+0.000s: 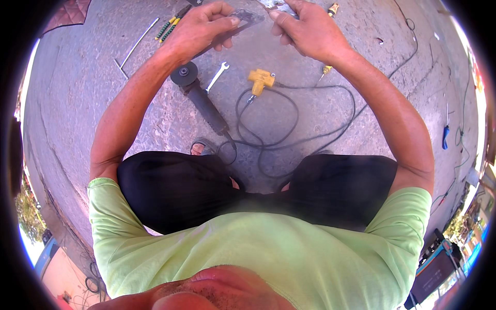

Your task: The person uses an angle grinder to smooth the edges of a metal bicycle fender piece. They then use a screwdriver and a wrench to assemble or adjust a metal bracket onto the fender while sitting on the ground.

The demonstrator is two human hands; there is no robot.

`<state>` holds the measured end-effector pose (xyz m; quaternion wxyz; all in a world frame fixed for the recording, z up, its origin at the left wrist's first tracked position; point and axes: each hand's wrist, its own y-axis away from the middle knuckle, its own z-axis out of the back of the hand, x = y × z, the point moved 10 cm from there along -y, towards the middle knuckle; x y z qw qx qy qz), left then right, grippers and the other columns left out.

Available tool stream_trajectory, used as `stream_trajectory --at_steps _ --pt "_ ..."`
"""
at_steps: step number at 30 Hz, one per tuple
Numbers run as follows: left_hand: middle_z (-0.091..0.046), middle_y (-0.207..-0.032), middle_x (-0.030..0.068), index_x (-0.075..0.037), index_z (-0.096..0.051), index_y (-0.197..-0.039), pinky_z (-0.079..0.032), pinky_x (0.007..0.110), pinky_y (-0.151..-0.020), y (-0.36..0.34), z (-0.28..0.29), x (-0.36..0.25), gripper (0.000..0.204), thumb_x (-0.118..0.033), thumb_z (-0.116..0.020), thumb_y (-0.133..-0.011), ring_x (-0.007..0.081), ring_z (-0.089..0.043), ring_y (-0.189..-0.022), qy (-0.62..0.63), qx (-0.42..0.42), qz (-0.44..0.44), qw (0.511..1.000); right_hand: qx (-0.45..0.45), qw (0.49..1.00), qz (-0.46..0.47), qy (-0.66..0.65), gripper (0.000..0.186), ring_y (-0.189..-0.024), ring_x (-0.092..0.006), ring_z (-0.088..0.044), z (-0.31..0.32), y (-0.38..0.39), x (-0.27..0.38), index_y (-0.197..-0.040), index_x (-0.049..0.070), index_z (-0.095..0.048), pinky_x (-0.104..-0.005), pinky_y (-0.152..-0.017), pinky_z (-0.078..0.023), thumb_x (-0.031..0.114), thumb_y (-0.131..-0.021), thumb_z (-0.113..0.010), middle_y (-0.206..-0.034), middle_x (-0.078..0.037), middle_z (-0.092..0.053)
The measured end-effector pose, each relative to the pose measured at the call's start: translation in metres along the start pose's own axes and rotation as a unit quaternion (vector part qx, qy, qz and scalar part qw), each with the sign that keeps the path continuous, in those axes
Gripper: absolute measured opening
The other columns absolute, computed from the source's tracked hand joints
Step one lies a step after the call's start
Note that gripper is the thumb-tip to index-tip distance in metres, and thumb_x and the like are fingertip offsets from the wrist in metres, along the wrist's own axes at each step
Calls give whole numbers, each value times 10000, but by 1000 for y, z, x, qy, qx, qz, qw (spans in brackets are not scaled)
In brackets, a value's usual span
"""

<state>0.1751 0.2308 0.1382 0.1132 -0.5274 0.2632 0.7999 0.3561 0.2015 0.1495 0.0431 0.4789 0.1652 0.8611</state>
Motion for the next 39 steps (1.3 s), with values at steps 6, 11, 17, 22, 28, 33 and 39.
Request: stream_trajectory --at_steps 6,11,17,22,28,33,39 --pt "-684 -805 62 -3 -652 -1076 -498 273 -580 -2 -3 1 228 -215 -659 -990 123 -638 -667 14 8 5 1000 19 988 8 -152 224 -721 -95 -624 -3 0 -1 -1050 51 -629 -281 -653 -516 267 -1037 -572 -852 -27 -663" --pt "-685 -808 61 -5 -653 -1070 -494 273 -581 -1 -3 0 216 -205 -658 -990 123 -634 -659 24 17 6 1000 77 991 79 -70 339 -837 -91 -672 -16 1 -7 -1195 23 -635 -272 -828 -579 306 -1090 -480 -945 -36 -709" --pt "-682 -770 61 2 -677 -1032 -494 279 -575 -2 -3 2 205 -196 -660 -981 125 -626 -631 -4 35 -2 999 92 991 90 18 331 -839 -87 -674 -22 4 -3 -1209 19 -620 -284 -714 -600 294 -1089 -479 -1028 -66 -733" --pt "-689 -766 67 6 -687 -1036 -498 282 -576 2 -3 -8 209 -192 -659 -973 127 -630 -629 -38 30 -3 999 92 992 77 49 326 -812 -85 -658 -25 4 -8 -1221 17 -612 -288 -625 -585 289 -1082 -499 -1018 -65 -731" --pt "-695 -782 72 8 -684 -1044 -508 282 -586 4 -2 -11 215 -191 -654 -969 129 -638 -643 -60 37 -5 998 69 992 86 55 348 -788 -116 -671 -30 6 -9 -1161 39 -687 -309 -695 -536 322 -1056 -514 -899 -68 -732" --pt "-697 -797 70 8 -679 -1058 -511 278 -587 3 -3 -10 219 -189 -651 -967 126 -642 -649 -56 45 -4 997 64 992 85 73 375 -801 -133 -698 -30 8 -7 -1139 41 -715 -320 -740 -531 349 -1047 -521 -879 -73 -741" --pt "-695 -801 72 10 -672 -1071 -516 278 -587 4 -4 -8 224 -189 -653 -969 127 -649 -656 -48 44 -1 998 61 990 106 77 375 -791 -138 -701 -34 13 -1 -1105 32 -708 -324 -758 -540 360 -1048 -535 -910 -67 -744"
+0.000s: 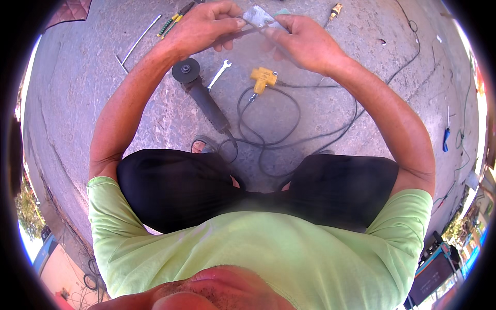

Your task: The person uses an angle grinder to smooth the edges of a metal bicycle fender piece. They then use a screwdriver and a wrench to assemble or adjust a metal bracket onto the fender while sitting on the ground.

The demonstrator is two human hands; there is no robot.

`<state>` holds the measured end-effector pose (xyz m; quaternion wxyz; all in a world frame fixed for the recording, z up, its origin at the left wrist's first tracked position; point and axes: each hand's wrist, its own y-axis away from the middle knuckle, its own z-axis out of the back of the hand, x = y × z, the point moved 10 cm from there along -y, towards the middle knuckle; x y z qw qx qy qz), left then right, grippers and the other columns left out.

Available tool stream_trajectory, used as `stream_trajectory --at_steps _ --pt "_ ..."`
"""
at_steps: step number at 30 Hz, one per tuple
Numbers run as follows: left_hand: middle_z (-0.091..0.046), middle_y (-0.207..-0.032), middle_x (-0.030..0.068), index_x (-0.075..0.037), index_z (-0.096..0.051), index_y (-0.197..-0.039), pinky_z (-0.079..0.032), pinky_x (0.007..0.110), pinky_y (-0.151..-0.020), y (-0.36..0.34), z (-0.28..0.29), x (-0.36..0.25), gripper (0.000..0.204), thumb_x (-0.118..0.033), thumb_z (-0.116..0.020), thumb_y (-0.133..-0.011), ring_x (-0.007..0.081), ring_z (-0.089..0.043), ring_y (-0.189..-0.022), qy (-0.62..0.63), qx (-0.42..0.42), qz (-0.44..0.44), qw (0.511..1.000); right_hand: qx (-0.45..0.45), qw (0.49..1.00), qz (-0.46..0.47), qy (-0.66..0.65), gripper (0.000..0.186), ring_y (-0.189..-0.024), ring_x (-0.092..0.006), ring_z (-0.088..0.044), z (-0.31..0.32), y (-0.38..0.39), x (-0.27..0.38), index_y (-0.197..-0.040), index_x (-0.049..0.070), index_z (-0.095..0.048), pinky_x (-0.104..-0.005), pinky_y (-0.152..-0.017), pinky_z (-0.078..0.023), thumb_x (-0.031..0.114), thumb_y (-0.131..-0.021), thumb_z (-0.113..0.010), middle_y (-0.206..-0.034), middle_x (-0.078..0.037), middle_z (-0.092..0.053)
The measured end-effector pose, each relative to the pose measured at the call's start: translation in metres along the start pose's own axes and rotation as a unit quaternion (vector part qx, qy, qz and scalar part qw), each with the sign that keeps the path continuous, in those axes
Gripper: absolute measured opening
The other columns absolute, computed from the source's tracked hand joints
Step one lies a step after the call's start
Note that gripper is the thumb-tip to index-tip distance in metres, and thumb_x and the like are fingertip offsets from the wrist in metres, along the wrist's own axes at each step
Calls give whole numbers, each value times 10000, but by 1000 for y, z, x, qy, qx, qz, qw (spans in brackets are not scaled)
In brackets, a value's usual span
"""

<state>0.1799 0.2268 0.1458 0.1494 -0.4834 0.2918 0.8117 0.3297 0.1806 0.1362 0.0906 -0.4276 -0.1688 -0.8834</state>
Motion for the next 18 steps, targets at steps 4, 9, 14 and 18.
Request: stream_trajectory --at_steps 4,9,14,18 --pt "-695 -813 73 7 -670 -1070 -515 277 -589 0 0 1 227 -195 -662 -969 128 -650 -662 16 -2 -10 1000 6 999 10 33 307 -781 -90 -662 0 0 6 -1131 46 -677 -291 -731 -535 297 -1064 -512 -937 -32 -738" --pt "-689 -830 62 -1 -668 -1063 -511 271 -610 -1 0 1 226 -210 -666 -975 124 -654 -690 11 6 -23 1000 -29 997 45 53 280 -766 -113 -673 4 2 8 -1136 45 -672 -309 -738 -544 272 -1060 -525 -913 -36 -742" --pt "-685 -850 45 -12 -659 -1051 -511 265 -634 1 3 -5 212 -214 -658 -986 110 -651 -716 -7 -12 -89 996 -91 989 86 78 308 -768 -204 -726 12 5 16 -1097 46 -688 -374 -748 -559 320 -1041 -558 -874 -86 -752" --pt "-660 -831 29 -20 -644 -1013 -504 265 -630 5 3 -11 190 -207 -659 -989 95 -630 -713 8 -17 -123 992 -86 986 98 103 283 -767 -190 -712 14 8 25 -1119 43 -677 -366 -735 -555 286 -1043 -554 -873 -76 -744"
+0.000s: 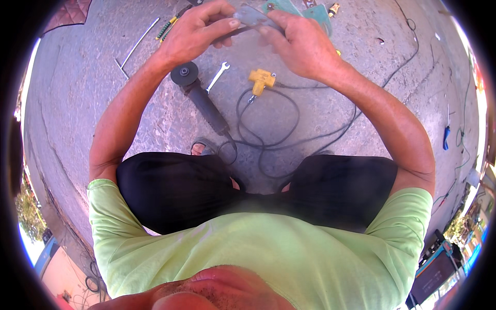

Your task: The person uses an angle grinder to smooth the edges of a metal bicycle fender piece. They then use a screwdriver and a wrench to assemble or adjust a metal bracket onto the fender while sitting on the ground.

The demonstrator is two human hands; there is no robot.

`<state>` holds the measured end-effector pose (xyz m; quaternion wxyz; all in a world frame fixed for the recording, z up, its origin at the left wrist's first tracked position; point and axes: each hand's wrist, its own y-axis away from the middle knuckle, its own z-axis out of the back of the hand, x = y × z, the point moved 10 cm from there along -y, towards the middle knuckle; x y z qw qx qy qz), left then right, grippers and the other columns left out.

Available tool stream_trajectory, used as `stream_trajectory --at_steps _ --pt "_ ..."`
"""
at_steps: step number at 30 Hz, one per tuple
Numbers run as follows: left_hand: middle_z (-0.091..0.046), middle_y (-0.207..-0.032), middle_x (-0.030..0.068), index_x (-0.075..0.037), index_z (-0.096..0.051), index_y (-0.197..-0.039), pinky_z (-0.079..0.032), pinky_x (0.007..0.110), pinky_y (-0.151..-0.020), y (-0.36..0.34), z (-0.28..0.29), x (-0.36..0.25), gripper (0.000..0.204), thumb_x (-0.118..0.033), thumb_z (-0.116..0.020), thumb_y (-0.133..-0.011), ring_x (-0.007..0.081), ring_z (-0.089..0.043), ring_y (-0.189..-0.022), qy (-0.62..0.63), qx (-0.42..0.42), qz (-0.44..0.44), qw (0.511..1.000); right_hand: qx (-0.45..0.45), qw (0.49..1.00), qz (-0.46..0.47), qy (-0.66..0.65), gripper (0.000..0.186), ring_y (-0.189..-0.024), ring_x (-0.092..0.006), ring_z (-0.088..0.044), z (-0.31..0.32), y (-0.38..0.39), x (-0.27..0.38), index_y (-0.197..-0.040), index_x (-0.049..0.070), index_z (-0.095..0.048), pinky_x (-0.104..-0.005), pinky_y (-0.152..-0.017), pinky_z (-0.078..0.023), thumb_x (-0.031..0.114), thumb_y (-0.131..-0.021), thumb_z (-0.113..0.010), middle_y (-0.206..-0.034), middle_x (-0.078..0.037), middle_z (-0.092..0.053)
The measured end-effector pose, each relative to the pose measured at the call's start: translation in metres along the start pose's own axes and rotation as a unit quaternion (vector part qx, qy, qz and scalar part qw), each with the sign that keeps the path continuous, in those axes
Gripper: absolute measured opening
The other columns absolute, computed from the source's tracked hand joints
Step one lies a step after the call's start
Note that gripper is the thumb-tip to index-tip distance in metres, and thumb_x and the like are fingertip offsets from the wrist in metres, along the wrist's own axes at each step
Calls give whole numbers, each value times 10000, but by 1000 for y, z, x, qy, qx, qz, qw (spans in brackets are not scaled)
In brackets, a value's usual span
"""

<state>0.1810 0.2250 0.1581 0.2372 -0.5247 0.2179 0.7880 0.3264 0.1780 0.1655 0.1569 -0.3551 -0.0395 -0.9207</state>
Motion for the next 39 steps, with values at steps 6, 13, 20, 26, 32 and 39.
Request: stream_trajectory --at_steps 6,13,20,26,32,39 --pt "-627 -807 19 -25 -635 -983 -495 269 -616 0 0 -2 169 -193 -649 -994 86 -605 -700 -16 4 -16 1000 -8 1000 -6 -25 300 -740 -218 -716 0 0 -2 -1062 45 -695 -387 -720 -547 310 -1031 -558 -821 -92 -731" --pt "-629 -817 24 -22 -638 -1000 -498 276 -615 0 0 -6 191 -211 -661 -982 93 -604 -694 -28 3 -19 999 5 1000 -16 -18 331 -756 -202 -732 -1 -1 -3 -1066 50 -705 -376 -734 -556 343 -1041 -553 -834 -89 -748" --pt "-635 -819 37 -20 -636 -999 -504 289 -623 2 1 -3 216 -232 -668 -975 108 -610 -691 -35 -7 9 999 15 999 -23 -19 329 -781 -185 -744 -3 -1 -2 -1077 46 -699 -365 -747 -568 341 -1046 -556 -881 -84 -762" --pt "-642 -763 41 -14 -654 -995 -491 297 -613 2 3 -2 261 -274 -660 -976 116 -610 -677 -64 -21 31 997 20 999 -36 -22 339 -785 -182 -746 -4 -1 -2 -1077 44 -694 -362 -751 -569 352 -1042 -559 -886 -86 -762" --pt "-640 -730 45 -13 -677 -944 -471 298 -594 1 2 -2 306 -317 -660 -969 129 -602 -654 -53 -20 54 997 54 996 -43 -55 352 -753 -166 -723 -11 -3 -7 -1079 40 -689 -344 -751 -558 365 -1032 -561 -880 -71 -757" --pt "-629 -687 59 -11 -679 -872 -462 309 -580 0 5 3 292 -298 -665 -924 143 -600 -630 -62 -23 76 995 89 990 -59 -92 334 -814 -150 -720 -18 -3 -13 -1120 26 -686 -334 -794 -556 316 -1016 -558 -948 -69 -756"
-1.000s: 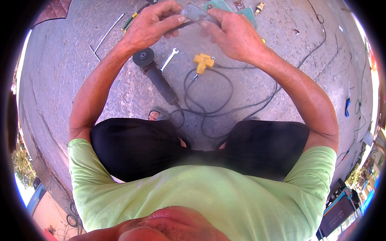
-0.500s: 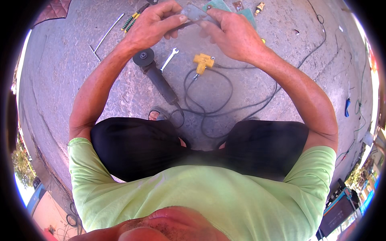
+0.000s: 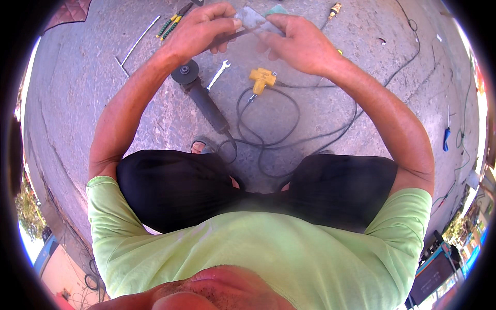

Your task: The person uses an angle grinder to smooth the edges of a metal bicycle fender piece. They then use a screwdriver and a wrench to assemble or adjust a metal bracket onto the fender while sitting on the ground.

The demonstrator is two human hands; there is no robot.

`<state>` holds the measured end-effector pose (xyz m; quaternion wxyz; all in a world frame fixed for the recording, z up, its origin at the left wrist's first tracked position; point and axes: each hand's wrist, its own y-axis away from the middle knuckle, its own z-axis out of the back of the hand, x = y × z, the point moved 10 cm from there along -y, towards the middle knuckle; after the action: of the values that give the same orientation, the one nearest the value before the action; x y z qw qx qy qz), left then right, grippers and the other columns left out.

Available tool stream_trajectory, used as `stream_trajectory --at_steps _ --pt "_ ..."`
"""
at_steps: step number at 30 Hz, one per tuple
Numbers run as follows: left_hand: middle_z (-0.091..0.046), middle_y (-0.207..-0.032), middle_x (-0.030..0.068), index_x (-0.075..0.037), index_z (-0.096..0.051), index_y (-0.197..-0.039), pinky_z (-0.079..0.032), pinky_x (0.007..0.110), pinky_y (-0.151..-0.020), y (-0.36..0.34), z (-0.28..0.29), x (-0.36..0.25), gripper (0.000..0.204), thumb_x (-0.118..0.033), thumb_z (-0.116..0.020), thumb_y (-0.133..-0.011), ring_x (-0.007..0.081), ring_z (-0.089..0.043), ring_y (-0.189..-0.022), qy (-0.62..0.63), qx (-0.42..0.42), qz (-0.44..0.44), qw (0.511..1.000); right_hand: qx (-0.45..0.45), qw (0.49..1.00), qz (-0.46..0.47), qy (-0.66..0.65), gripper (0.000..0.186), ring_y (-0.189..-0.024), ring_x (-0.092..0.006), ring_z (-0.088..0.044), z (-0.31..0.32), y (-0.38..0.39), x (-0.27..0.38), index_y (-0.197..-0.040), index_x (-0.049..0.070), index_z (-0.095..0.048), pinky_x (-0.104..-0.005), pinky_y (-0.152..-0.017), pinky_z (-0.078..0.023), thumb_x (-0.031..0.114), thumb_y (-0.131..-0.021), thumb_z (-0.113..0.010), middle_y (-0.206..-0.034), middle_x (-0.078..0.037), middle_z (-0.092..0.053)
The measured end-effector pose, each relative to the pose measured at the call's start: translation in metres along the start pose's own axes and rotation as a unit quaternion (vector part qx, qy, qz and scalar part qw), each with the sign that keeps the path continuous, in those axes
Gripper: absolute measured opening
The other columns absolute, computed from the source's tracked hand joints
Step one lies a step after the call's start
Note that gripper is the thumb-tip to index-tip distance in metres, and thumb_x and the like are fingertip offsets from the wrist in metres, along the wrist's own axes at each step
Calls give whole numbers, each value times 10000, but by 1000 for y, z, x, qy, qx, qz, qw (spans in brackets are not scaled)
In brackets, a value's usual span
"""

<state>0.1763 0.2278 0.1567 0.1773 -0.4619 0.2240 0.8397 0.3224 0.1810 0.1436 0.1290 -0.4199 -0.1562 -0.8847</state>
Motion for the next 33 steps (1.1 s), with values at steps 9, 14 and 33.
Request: stream_trajectory --at_steps 9,14,33 --pt "-609 -684 63 -20 -646 -830 -450 310 -569 -3 -4 14 180 -194 -638 -871 150 -582 -615 47 16 62 997 3 999 -39 -31 349 -856 -156 -726 0 1 -4 -1163 11 -682 -326 -827 -558 294 -992 -570 -972 -85 -754" --pt "-602 -700 62 -26 -631 -825 -444 317 -576 -5 -4 19 190 -209 -629 -879 155 -570 -628 28 9 76 997 0 997 -63 -36 355 -868 -158 -727 -1 1 -9 -1171 8 -682 -324 -826 -553 289 -981 -577 -988 -87 -756" --pt "-639 -734 65 -11 -675 -924 -466 322 -601 -1 -1 4 270 -277 -640 -945 147 -595 -654 14 -3 4 1000 -28 999 27 2 330 -829 -164 -728 4 -1 -2 -1184 13 -680 -324 -790 -551 281 -1016 -587 -923 -89 -753"
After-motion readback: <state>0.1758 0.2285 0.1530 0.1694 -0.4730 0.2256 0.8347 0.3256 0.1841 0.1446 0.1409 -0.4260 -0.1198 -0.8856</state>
